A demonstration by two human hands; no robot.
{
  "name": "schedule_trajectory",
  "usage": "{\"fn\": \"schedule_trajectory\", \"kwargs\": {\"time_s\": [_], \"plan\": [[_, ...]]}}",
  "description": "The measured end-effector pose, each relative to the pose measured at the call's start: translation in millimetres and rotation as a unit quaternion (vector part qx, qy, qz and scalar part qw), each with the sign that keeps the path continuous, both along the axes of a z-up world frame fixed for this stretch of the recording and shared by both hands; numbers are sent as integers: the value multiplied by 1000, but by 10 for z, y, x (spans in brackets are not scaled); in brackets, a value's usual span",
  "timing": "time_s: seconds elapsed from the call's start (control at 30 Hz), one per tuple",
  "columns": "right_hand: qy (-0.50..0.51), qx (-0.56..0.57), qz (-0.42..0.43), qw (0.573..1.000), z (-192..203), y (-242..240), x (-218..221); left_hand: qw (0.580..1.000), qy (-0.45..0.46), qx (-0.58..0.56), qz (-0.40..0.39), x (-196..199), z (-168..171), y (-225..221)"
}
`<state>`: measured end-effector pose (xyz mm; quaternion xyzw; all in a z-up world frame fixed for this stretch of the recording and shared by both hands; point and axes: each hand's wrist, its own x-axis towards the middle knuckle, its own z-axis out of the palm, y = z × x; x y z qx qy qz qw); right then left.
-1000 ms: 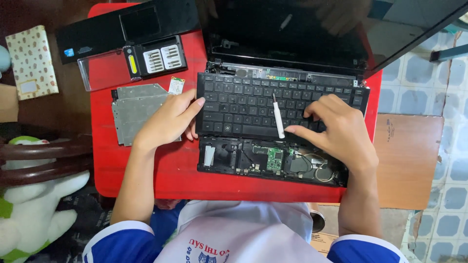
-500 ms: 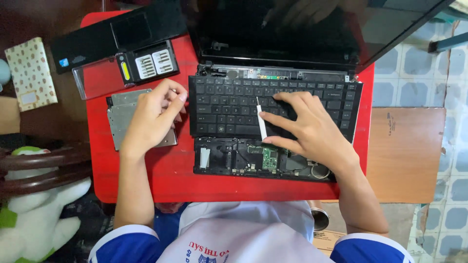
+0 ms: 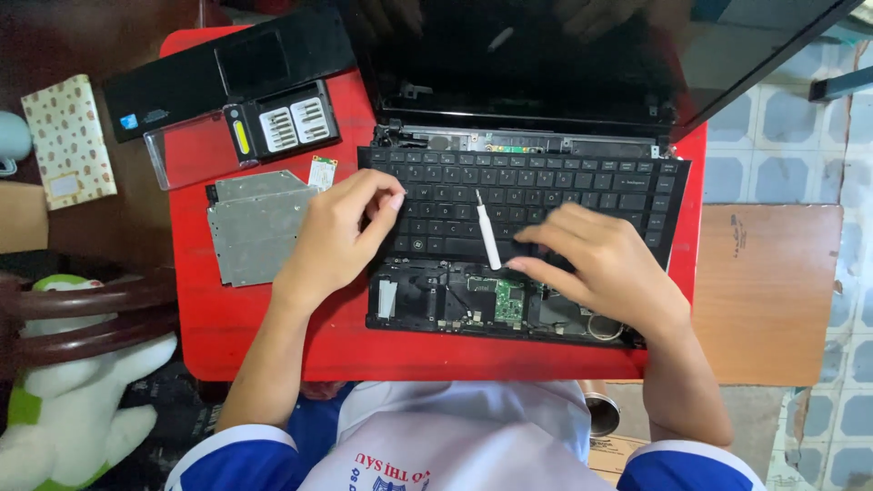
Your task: Disassembling a laptop to organize and connect internal ribbon cables and components on a repair bench.
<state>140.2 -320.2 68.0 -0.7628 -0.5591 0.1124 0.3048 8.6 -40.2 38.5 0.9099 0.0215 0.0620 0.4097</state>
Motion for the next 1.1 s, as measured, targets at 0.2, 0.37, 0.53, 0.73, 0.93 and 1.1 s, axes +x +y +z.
{"fn": "schedule_trajectory", "kwargs": {"time_s": [0.2, 0.37, 0.53, 0.73, 0.93, 1.1], "plan": [[28, -183, -126, 975, 180, -327, -173, 998, 59, 9, -26, -17, 131, 29], [67, -55, -246, 965, 53, -53, -432, 997, 56, 44, -20, -13, 112, 6], [43, -115, -279, 952, -321, 447, -858, 997, 41, 54, -22, -17, 87, -21], [-94, -25, -241, 966, -557, 698, -1053, 999, 14, 38, -16, -67, 78, 27], [-61, 0, -143, 988, -499, 693, -1059, 999, -9, 39, -30, -93, 80, 14], [-46, -54, -84, 994, -439, 540, -950, 998, -45, 38, -37, -93, 59, -11]]}}
